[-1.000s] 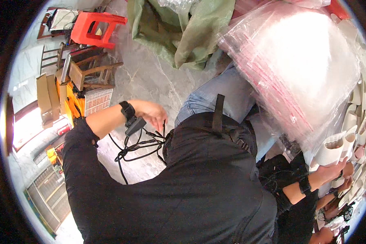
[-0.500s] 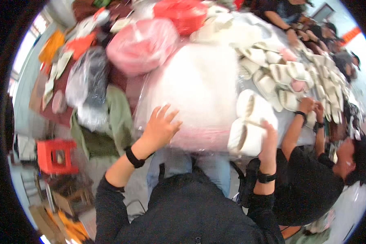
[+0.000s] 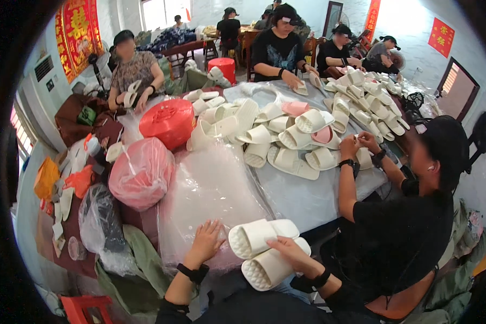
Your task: Organizing and preparing shoe components for packaging in a manufacturing setting.
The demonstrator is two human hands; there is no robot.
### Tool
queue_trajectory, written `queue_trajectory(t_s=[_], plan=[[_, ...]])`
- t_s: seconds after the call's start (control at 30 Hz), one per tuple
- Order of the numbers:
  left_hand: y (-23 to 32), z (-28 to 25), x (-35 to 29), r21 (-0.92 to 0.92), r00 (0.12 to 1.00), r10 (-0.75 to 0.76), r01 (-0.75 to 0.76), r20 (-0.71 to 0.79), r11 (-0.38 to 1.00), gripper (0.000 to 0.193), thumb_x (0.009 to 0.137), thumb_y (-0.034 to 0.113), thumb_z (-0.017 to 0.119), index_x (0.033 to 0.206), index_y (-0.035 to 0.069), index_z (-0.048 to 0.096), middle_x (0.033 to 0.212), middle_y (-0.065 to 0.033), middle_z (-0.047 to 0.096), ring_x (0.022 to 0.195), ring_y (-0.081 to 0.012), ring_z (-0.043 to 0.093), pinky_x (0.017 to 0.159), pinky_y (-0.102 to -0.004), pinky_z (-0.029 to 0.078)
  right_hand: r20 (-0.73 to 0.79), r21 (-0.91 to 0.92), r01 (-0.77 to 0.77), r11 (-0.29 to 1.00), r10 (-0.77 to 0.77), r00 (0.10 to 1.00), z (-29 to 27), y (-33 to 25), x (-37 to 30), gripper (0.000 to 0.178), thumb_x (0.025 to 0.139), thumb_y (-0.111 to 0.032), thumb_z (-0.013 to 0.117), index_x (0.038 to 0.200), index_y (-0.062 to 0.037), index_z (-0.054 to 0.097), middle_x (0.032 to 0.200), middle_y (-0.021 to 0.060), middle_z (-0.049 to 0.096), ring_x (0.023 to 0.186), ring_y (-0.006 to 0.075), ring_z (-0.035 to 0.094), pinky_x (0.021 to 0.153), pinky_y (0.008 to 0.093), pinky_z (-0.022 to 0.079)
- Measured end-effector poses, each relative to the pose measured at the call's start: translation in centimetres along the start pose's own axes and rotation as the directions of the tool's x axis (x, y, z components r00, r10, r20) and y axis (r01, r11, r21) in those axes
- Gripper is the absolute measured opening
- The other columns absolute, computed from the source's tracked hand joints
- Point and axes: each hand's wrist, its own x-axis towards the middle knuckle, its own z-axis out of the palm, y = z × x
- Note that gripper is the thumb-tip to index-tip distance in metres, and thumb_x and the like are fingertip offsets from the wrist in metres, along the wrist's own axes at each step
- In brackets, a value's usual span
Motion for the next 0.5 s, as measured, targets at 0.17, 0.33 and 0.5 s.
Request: queue_trajectory(t_s=[0.17,0.33,0.5], plan=[[-0.9,-0.5,0.8,-0.347,0.990,-0.059,0.012,-0.126,0.938,0.059,0.082,0.023,0.062,0.132,-0.001,0.041,0.138,-0.0152,0.042,0.125,-0.0339,0.040,0.102,-0.0467,0.032,0.086,-0.038,0.001,0.999,0.002,0.996,0.5,0.5,0.5,0.035,0.092,-0.027,0.056,0.114,-0.0002,0.059,0.099,0.0041,0.064,0.083,0.0097,0.061,0.073,0.0244,0.049],[-1.4,-2.8,0.5,-0.227,0.977,-0.056,0.008,-0.206,0.974,0.053,0.083,0.011,0.055,0.134,0.002,0.040,0.138,-0.0155,0.042,0.124,-0.0362,0.041,0.101,-0.0458,0.032,0.081,-0.052,0.019,0.998,-0.015,0.997,1.2,0.9,0.8,0.037,0.092,-0.028,0.056,0.114,0.0013,0.058,0.101,0.0053,0.064,0.084,0.0104,0.061,0.073,0.0247,0.049],[-2.0,-2.6,-0.3,-0.203,0.959,-0.209,0.169,-0.193,0.965,0.047,0.089,0.011,0.048,0.135,0.005,0.040,0.136,-0.0166,0.044,0.123,-0.0380,0.041,0.101,-0.0471,0.031,0.097,-0.063,0.032,0.997,-0.026,0.995,2.4,1.3,1.0,0.036,0.092,-0.028,0.056,0.113,0.0019,0.058,0.100,0.0056,0.064,0.082,0.0106,0.061,0.072,0.0249,0.049]])
